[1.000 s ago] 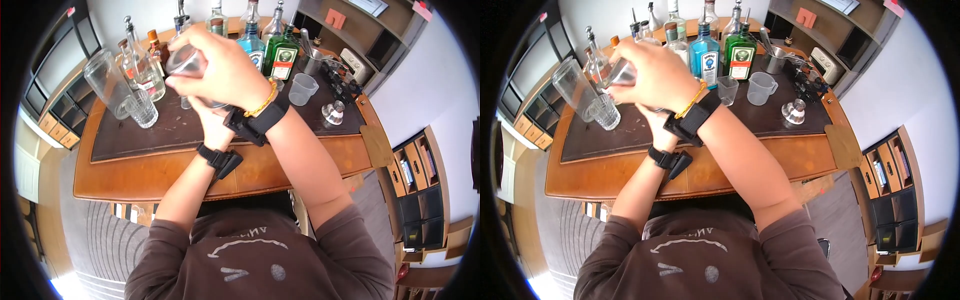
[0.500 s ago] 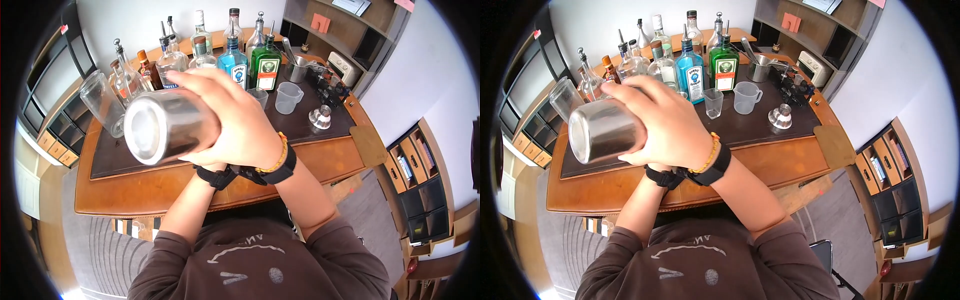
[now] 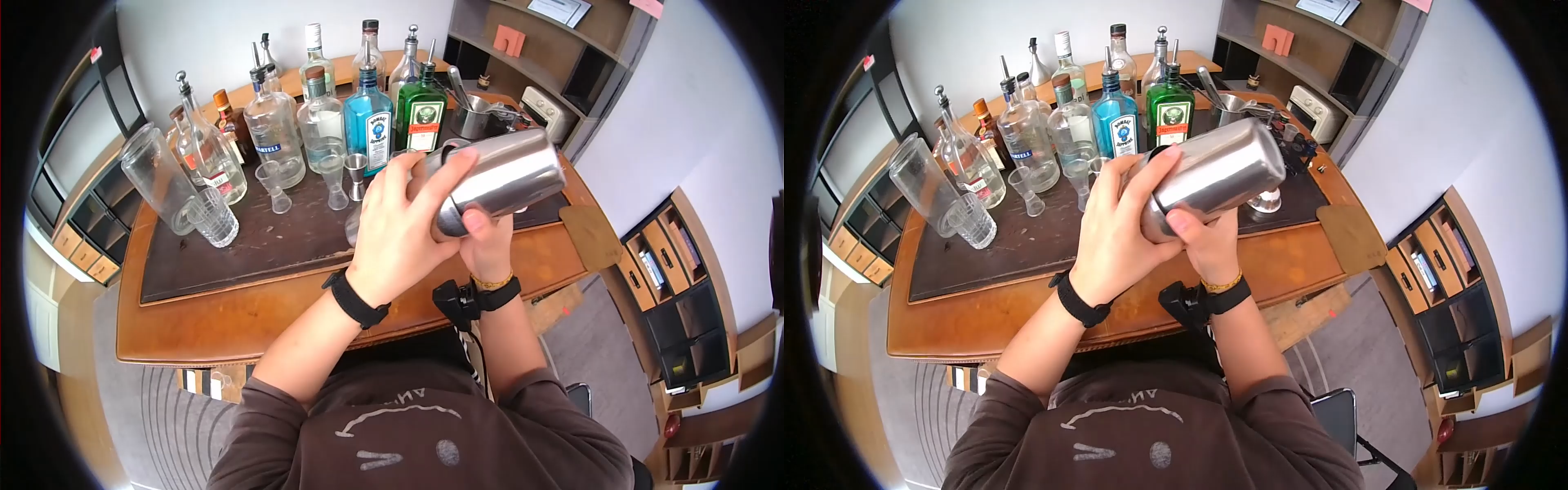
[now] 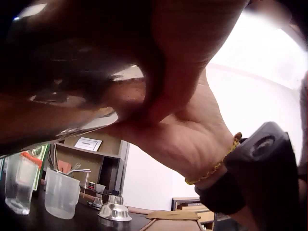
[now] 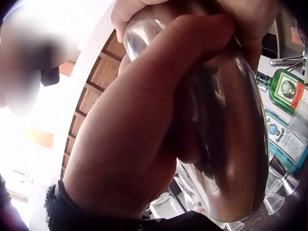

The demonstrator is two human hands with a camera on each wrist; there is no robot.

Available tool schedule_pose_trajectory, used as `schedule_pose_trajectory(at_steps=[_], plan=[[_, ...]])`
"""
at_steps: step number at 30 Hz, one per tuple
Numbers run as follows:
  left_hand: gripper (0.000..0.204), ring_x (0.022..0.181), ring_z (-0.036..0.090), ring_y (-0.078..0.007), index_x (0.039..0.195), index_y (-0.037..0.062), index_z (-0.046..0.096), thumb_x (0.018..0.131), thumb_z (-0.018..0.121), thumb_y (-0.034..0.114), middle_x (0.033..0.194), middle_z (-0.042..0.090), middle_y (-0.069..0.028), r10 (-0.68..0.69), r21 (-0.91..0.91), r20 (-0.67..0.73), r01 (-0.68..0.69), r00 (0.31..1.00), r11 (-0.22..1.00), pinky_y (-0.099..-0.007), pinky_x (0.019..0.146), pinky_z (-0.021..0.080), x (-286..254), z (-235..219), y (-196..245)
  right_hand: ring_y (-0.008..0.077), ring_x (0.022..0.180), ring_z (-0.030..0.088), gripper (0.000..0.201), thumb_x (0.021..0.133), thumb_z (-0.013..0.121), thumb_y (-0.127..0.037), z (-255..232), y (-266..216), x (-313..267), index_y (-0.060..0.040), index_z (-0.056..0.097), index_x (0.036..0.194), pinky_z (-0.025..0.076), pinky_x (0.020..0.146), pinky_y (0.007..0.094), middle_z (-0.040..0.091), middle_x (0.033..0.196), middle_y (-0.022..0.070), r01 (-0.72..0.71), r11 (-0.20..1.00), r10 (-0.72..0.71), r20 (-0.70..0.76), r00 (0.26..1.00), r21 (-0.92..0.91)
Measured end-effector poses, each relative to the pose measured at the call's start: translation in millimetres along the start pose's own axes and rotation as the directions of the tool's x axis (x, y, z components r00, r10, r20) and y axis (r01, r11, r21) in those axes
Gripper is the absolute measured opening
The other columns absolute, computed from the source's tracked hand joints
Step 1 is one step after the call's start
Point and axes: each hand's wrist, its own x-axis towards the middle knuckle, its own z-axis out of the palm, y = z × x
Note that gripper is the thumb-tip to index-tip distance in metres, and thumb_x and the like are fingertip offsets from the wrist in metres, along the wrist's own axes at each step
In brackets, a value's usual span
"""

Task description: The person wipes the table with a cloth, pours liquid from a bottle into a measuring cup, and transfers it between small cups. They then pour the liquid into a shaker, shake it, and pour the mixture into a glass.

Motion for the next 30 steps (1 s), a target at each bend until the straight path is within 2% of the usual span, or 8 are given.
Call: schedule_pose_trajectory(at_steps=[2,4,8,14,16,22,24,30], plan=[[0.09,0.103,0.056,-0.0355,0.138,0.021,0.049,0.055,0.082,0.009,0.116,0.05,-0.0154,-0.046,-0.04,0.018,0.047,0.999,0.998,-0.0421,0.087,0.049,-7,1,-2,0.0258,0.131,0.044,0.1,0.069,0.087,-0.036,0,1,-1,-0.0045,0.029,0.145,0.04,0.109,0.0416,0.04,0.146,0.0131,-0.003,0.999,0.004,0.029,1.0,-0.053],[0.087,0.103,0.056,-0.0351,0.139,0.0155,0.046,0.058,0.079,0.008,0.116,0.051,-0.0152,-0.083,-0.034,-0.001,0.083,0.997,0.996,-0.0415,0.087,0.05,-13,2,-4,0.0189,0.114,0.054,0.079,0.067,0.087,-0.02,4,4,0,-0.0011,0.045,0.132,0.046,0.098,0.0344,0.056,0.124,0.0078,0.124,0.986,-0.112,0.108,0.988,-0.111],[0.087,0.104,0.056,-0.0347,0.139,0.0129,0.045,0.059,0.078,0.007,0.114,0.053,-0.015,-0.068,-0.008,-0.038,0.068,0.997,0.998,-0.0412,0.087,0.05,-18,0,-8,0.0182,0.111,0.055,0.08,0.066,0.088,-0.023,18,12,-1,-0.0002,0.046,0.131,0.046,0.096,0.0338,0.057,0.121,0.008,0.116,0.992,-0.115,0.019,0.993,-0.053],[0.093,0.106,0.053,-0.0375,0.141,0.0231,0.047,0.056,0.084,0.016,0.118,0.047,-0.0185,-0.183,-0.039,0.042,0.185,0.982,0.982,-0.0445,0.089,0.048,-29,-8,-6,0.0196,0.113,0.056,0.078,0.07,0.083,-0.018,29,23,-12,-0.0006,0.042,0.134,0.044,0.1,0.0343,0.056,0.122,0.009,0.013,0.985,-0.001,-0.073,0.997,0.174],[0.096,0.105,0.055,-0.035,0.142,0.0155,0.043,0.055,0.083,0.011,0.117,0.049,-0.0156,-0.135,0.04,0.045,0.134,0.99,0.99,-0.0418,0.086,0.051,-31,-10,-6,0.0197,0.113,0.056,0.078,0.07,0.082,-0.017,26,28,-14,-0.0009,0.042,0.135,0.045,0.1,0.0344,0.056,0.122,0.0094,-0.07,0.966,0.083,-0.044,0.996,0.25],[0.1,0.107,0.054,-0.0372,0.145,0.014,0.04,0.056,0.085,0.014,0.119,0.047,-0.0178,-0.134,0.017,0.074,0.133,0.988,0.991,-0.0428,0.09,0.049,-33,-7,-7,0.0195,0.107,0.059,0.072,0.07,0.082,-0.02,17,22,-13,0.0006,0.047,0.13,0.048,0.096,0.034,0.06,0.118,0.0093,-0.081,0.984,0.09,-0.049,0.995,0.159],[0.1,0.109,0.052,-0.0409,0.148,0.0227,0.038,0.06,0.085,0.02,0.125,0.044,-0.0231,-0.126,-0.103,0.178,0.146,0.976,0.984,-0.0463,0.092,0.047,-32,-11,-10,0.0199,0.105,0.061,0.068,0.073,0.08,-0.023,3,18,-9,0.0014,0.049,0.128,0.049,0.094,0.0345,0.062,0.115,0.0095,-0.092,0.99,0.094,-0.016,0.995,0.111],[0.092,0.122,0.048,-0.0398,0.145,0.0154,0.039,0.065,0.086,0.017,0.141,0.037,-0.0208,-0.005,-0.228,0.246,0.063,0.969,0.972,-0.0476,0.102,0.044,-45,-41,-27,0.0233,0.104,0.063,0.057,0.085,0.068,-0.034,-85,-34,4,-0.002,0.05,0.129,0.052,0.092,0.0404,0.063,0.115,0.0105,-0.255,0.943,0.297,-0.199,0.934,0.212]])
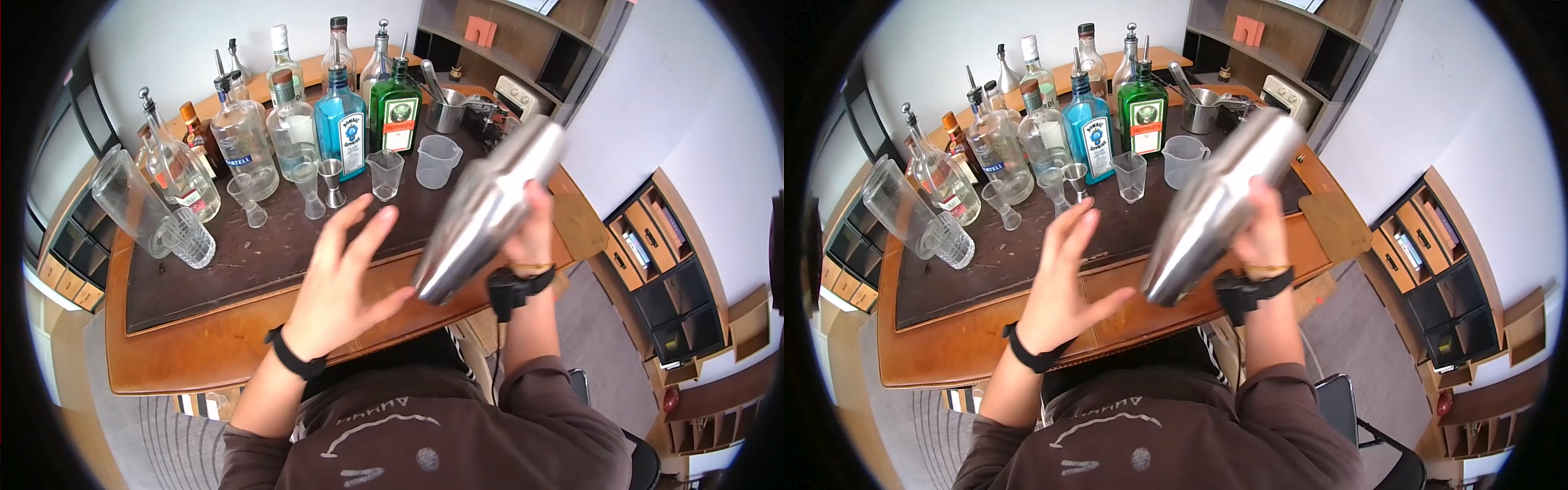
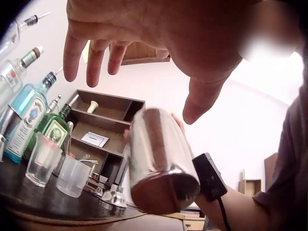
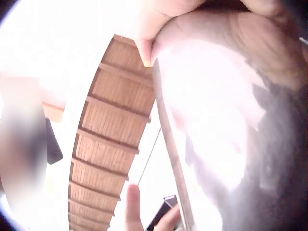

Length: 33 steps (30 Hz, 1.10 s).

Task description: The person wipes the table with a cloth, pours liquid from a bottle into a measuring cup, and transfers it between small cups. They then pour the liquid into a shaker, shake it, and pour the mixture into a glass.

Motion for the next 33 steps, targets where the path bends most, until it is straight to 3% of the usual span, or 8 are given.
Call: schedule_pose_trajectory(at_steps=[6,10,15,19,24,27,28,33], plan=[[0.083,0.128,0.044,-0.0369,0.143,0.0079,0.041,0.069,0.08,0.008,0.14,0.042,-0.0196,-0.178,0.163,-0.14,0.2,0.974,0.966,-0.0443,0.105,0.04,-31,-50,-18,0.029,0.122,0.052,0.066,0.086,0.064,-0.048,-31,-69,3,-0.0064,0.047,0.134,0.045,0.103,0.0504,0.055,0.131,0.0115,0.728,0.684,-0.682,-0.38,0.626,-0.028],[0.066,0.119,0.053,-0.0289,0.139,0.0047,0.044,0.079,0.072,0.007,0.137,0.046,-0.0163,-0.203,0.002,-0.408,0.223,0.89,0.975,-0.0419,0.103,0.042,-48,-53,-33,0.0298,0.125,0.049,0.07,0.082,0.065,-0.054,7,-56,6,-0.0104,0.048,0.135,0.04,0.105,0.054,0.053,0.134,0.0098,0.823,0.558,-0.786,-0.384,0.484,-0.106],[0.058,0.116,0.055,-0.0256,0.139,0.0023,0.043,0.086,0.066,0.006,0.136,0.048,-0.0168,-0.176,-0.023,-0.515,0.192,0.839,0.981,-0.0401,0.103,0.04,-62,-47,-43,0.0268,0.119,0.054,0.068,0.085,0.062,-0.054,46,1,10,-0.0077,0.048,0.133,0.044,0.102,0.0448,0.057,0.126,0.009,0.528,0.845,-0.51,-0.174,0.843,0.08],[0.053,0.115,0.055,-0.0226,0.139,0.0013,0.043,0.09,0.063,0.006,0.135,0.051,-0.0164,-0.168,0.011,-0.552,0.208,0.816,0.978,-0.0385,0.104,0.039,-67,-54,-43,0.023,0.111,0.058,0.069,0.079,0.072,-0.038,55,37,-2,-0.0019,0.046,0.133,0.049,0.096,0.0394,0.058,0.123,0.0093,0.29,0.95,-0.284,0.069,0.956,-0.117],[0.053,0.112,0.056,-0.0215,0.137,0.0006,0.045,0.088,0.064,0.003,0.133,0.052,-0.0154,-0.158,0.052,-0.599,0.235,0.785,0.971,-0.0368,0.101,0.041,-78,-73,-46,0.0215,0.1,0.064,0.057,0.081,0.072,-0.033,7,-13,-3,-0.0017,0.052,0.125,0.053,0.089,0.0391,0.063,0.111,0.0086,0.218,0.896,-0.222,0.035,0.974,-0.387],[0.052,0.108,0.057,-0.0208,0.134,0.0,0.048,0.085,0.065,-0.001,0.127,0.055,-0.0146,-0.153,0.06,-0.653,0.252,0.742,0.966,-0.0352,0.096,0.043,-82,-81,-48,0.0224,0.1,0.065,0.039,0.091,0.062,-0.033,10,-52,2,-0.0043,0.055,0.116,0.053,0.086,0.0418,0.064,0.108,0.009,0.482,0.748,-0.621,-0.225,0.75,-0.457],[0.052,0.108,0.057,-0.0208,0.134,0.0,0.048,0.085,0.065,-0.001,0.127,0.055,-0.0146,-0.158,0.058,-0.652,0.256,0.742,0.965,-0.0352,0.096,0.043,-83,-81,-50,0.0135,0.084,0.065,0.029,0.09,0.063,-0.024,29,-52,10,-0.0018,0.058,0.108,0.056,0.066,0.0307,0.065,0.096,0.0055,0.652,0.712,-0.702,-0.298,0.647,-0.261],[0.049,0.105,0.057,-0.019,0.133,-0.001,0.05,0.086,0.063,-0.004,0.118,0.058,-0.0149,-0.143,0.04,-0.733,0.253,0.665,0.967,-0.0328,0.094,0.044,-74,-76,-55,0.0174,0.099,0.06,0.034,0.089,0.064,-0.031,65,13,-4,-0.0105,0.057,0.116,0.05,0.088,0.0346,0.063,0.102,0.0029,0.161,0.987,-0.16,-0.228,0.961,-0.012]])
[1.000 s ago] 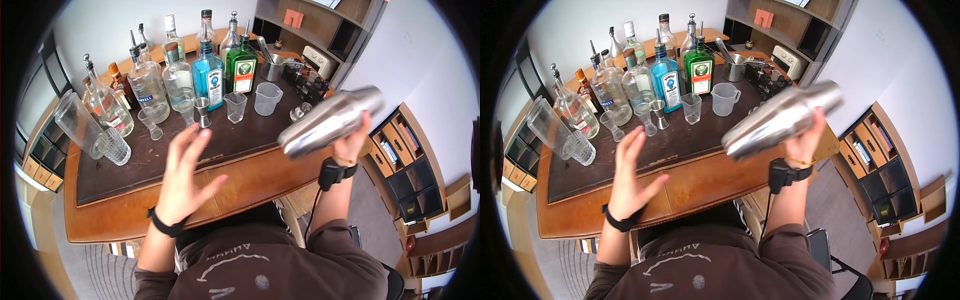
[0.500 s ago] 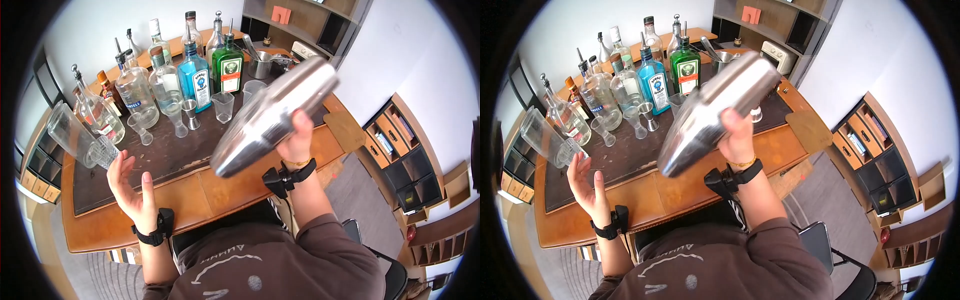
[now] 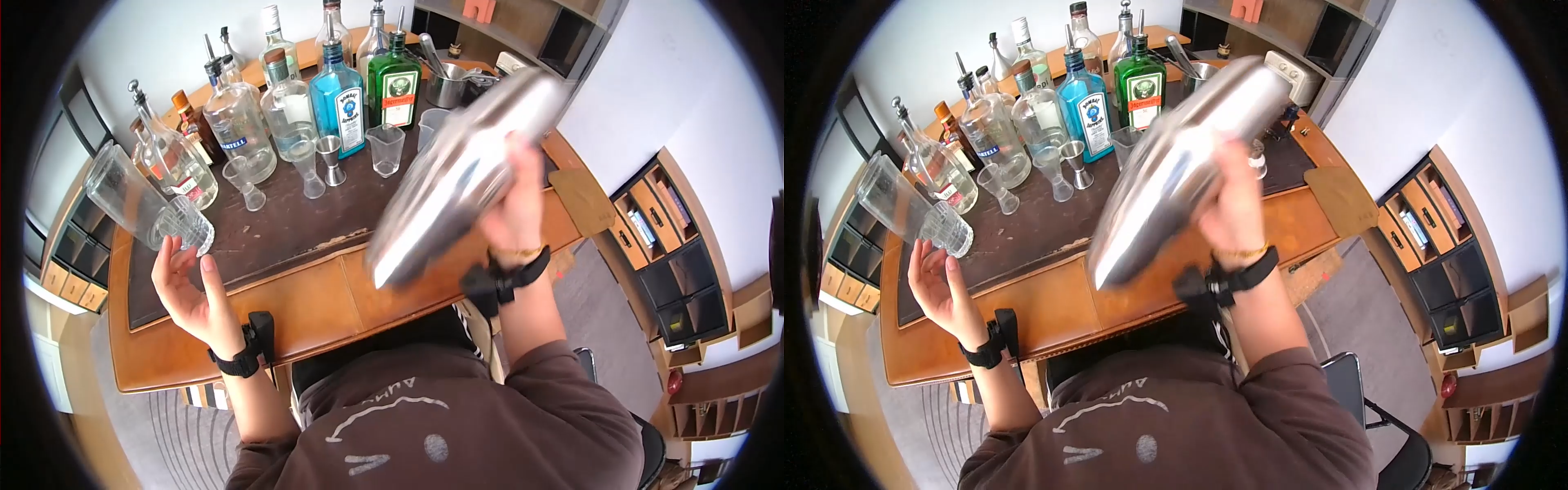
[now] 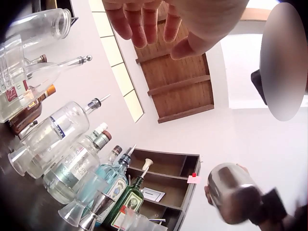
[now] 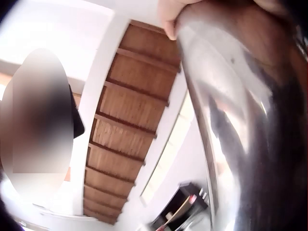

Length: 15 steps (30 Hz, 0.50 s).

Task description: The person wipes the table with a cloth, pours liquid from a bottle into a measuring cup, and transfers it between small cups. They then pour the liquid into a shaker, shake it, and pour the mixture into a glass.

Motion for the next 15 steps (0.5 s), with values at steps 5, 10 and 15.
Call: schedule_pose_trajectory(at_steps=[5,10,15], plan=[[0.045,0.099,0.057,-0.0131,0.134,-0.0006,0.049,0.09,0.061,-0.003,0.125,0.058,-0.0154,0.039,0.022,-0.028,-0.038,0.999,0.999,-0.0275,0.091,0.045,2,-28,-3,0.0236,0.104,0.059,0.049,0.091,0.059,-0.043,-29,-48,9,-0.0058,0.051,0.123,0.051,0.09,0.0447,0.062,0.111,0.009,0.027,0.999,-0.022,-0.149,0.989,0.028],[0.042,0.095,0.057,-0.0121,0.131,-0.0003,0.052,0.091,0.061,-0.002,0.122,0.059,-0.0136,0.021,0.085,-0.076,-0.014,0.997,0.996,-0.0267,0.088,0.045,7,-30,3,0.0213,0.108,0.058,0.042,0.093,0.058,-0.041,-31,-12,9,-0.009,0.052,0.12,0.051,0.088,0.0417,0.06,0.117,0.0067,0.21,0.975,-0.222,-0.245,0.944,-0.074],[0.027,0.097,0.059,-0.0157,0.114,-0.0003,0.061,0.088,0.061,-0.005,0.112,0.064,-0.0099,0.063,0.083,-0.268,-0.042,0.961,0.996,-0.0275,0.086,0.047,-1,-54,-12,0.0361,0.119,0.055,0.062,0.091,0.057,-0.045,-40,-86,2,-0.0036,0.044,0.136,0.045,0.102,0.0555,0.055,0.131,0.0185,0.078,0.994,-0.07,-0.108,0.992,0.073]])
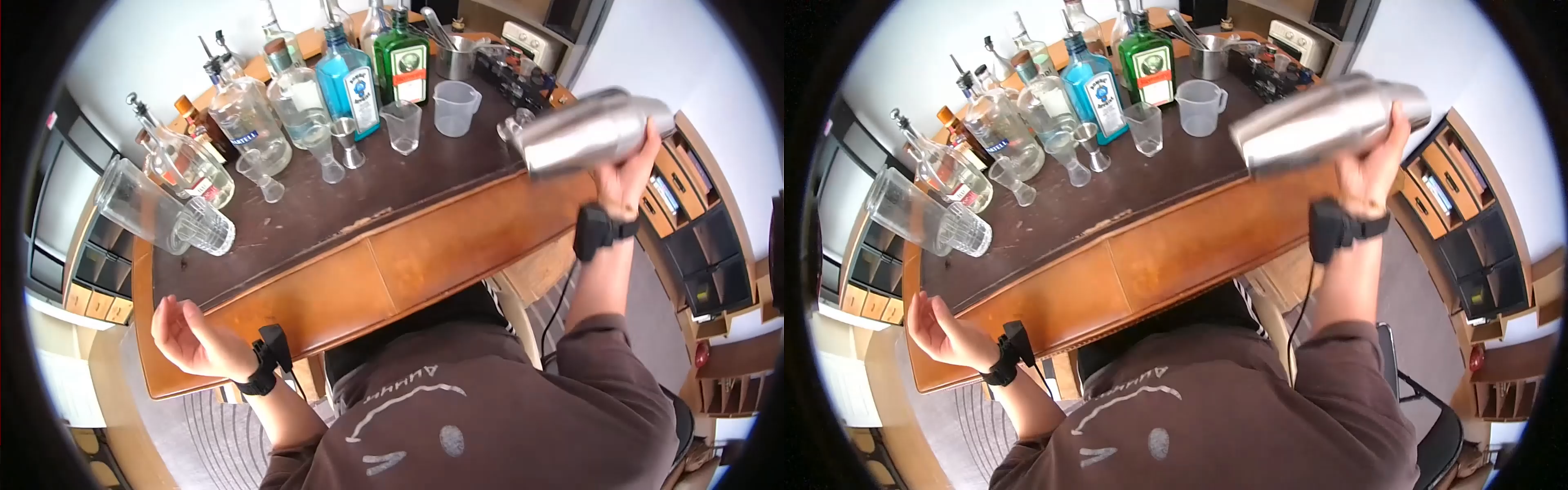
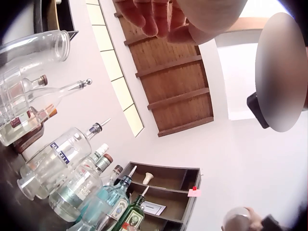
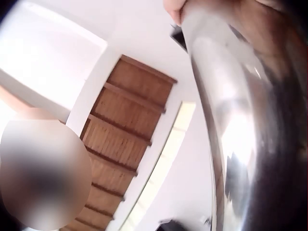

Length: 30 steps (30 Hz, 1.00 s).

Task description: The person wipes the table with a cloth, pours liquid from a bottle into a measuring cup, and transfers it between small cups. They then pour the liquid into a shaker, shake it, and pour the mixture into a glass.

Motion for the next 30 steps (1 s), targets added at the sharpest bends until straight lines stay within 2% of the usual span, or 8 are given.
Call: schedule_pose_trajectory(at_steps=[4,6,9,12,16,24,26,30], plan=[[0.026,0.095,0.059,-0.0151,0.112,-0.0007,0.062,0.087,0.061,-0.007,0.11,0.064,-0.0098,-0.045,-0.051,-0.007,0.045,0.999,0.998,-0.0264,0.084,0.048,-1,13,7,0.0265,0.113,0.057,0.054,0.091,0.062,-0.039,-4,77,-22,-0.0068,0.047,0.132,0.048,0.098,0.0433,0.06,0.123,0.0109,-0.005,0.97,-0.019,-0.1,0.995,-0.243],[0.024,0.088,0.059,-0.0143,0.109,0.0003,0.062,0.086,0.063,-0.005,0.106,0.063,-0.0073,0.034,0.0,0.034,-0.034,0.999,0.999,-0.0263,0.079,0.047,3,12,7,0.0278,0.113,0.058,0.052,0.092,0.06,-0.038,-1,73,-35,-0.0055,0.047,0.13,0.048,0.099,0.0452,0.06,0.123,0.0127,-0.113,0.967,0.11,-0.026,0.994,-0.227],[0.023,0.089,0.059,-0.0141,0.108,0.0004,0.063,0.086,0.063,-0.005,0.106,0.063,-0.008,0.044,-0.039,-0.005,-0.044,0.999,0.998,-0.0258,0.079,0.047,7,-2,0,0.0291,0.113,0.06,0.052,0.092,0.06,-0.038,2,16,5,-0.0031,0.048,0.128,0.049,0.097,0.0471,0.061,0.119,0.0149,0.082,0.994,-0.085,-0.044,0.995,-0.066],[0.024,0.089,0.058,-0.014,0.108,0.0005,0.062,0.086,0.063,-0.006,0.105,0.063,-0.0082,0.044,-0.05,-0.008,-0.044,0.999,0.998,-0.0252,0.078,0.047,6,9,8,0.027,0.108,0.06,0.051,0.091,0.061,-0.036,0,65,2,-0.0046,0.048,0.13,0.05,0.095,0.0439,0.061,0.119,0.0132,0.117,0.965,-0.136,-0.068,0.988,-0.234],[0.025,0.086,0.057,-0.0133,0.109,0.0005,0.062,0.085,0.063,-0.007,0.104,0.063,-0.0078,0.108,-0.059,0.006,-0.108,0.994,0.992,-0.0241,0.076,0.046,10,8,10,0.0291,0.115,0.057,0.056,0.091,0.059,-0.037,4,43,-4,-0.0038,0.045,0.134,0.045,0.103,0.0467,0.056,0.128,0.0159,-0.038,0.994,0.043,0.049,0.998,-0.104],[0.019,0.077,0.052,-0.0106,0.102,-0.0006,0.065,0.085,0.063,-0.008,0.099,0.06,-0.0064,0.166,-0.028,0.033,-0.165,0.986,0.986,-0.0227,0.068,0.043,13,17,18,0.0248,0.107,0.059,0.054,0.091,0.062,-0.037,5,48,-12,-0.0027,0.048,0.13,0.049,0.095,0.0403,0.061,0.117,0.0118,0.178,0.935,-0.183,0.013,0.983,-0.305],[0.017,0.073,0.048,-0.0091,0.101,-0.0008,0.065,0.085,0.064,-0.008,0.096,0.059,-0.005,0.184,-0.043,0.054,-0.182,0.981,0.982,-0.0222,0.065,0.04,17,8,14,0.0267,0.112,0.058,0.058,0.09,0.062,-0.042,15,2,8,-0.0006,0.048,0.128,0.049,0.096,0.0446,0.06,0.118,0.0141,0.25,0.965,-0.249,0.018,0.968,-0.085],[0.017,0.068,0.042,-0.0081,0.101,-0.0017,0.064,0.085,0.065,-0.006,0.093,0.057,-0.0036,0.14,-0.039,0.063,-0.138,0.988,0.99,-0.0213,0.062,0.036,9,17,19,0.024,0.106,0.058,0.046,0.093,0.061,-0.033,19,65,-25,-0.0067,0.05,0.129,0.047,0.096,0.0416,0.06,0.118,0.0075,0.19,0.901,-0.191,0.037,0.981,-0.391]])
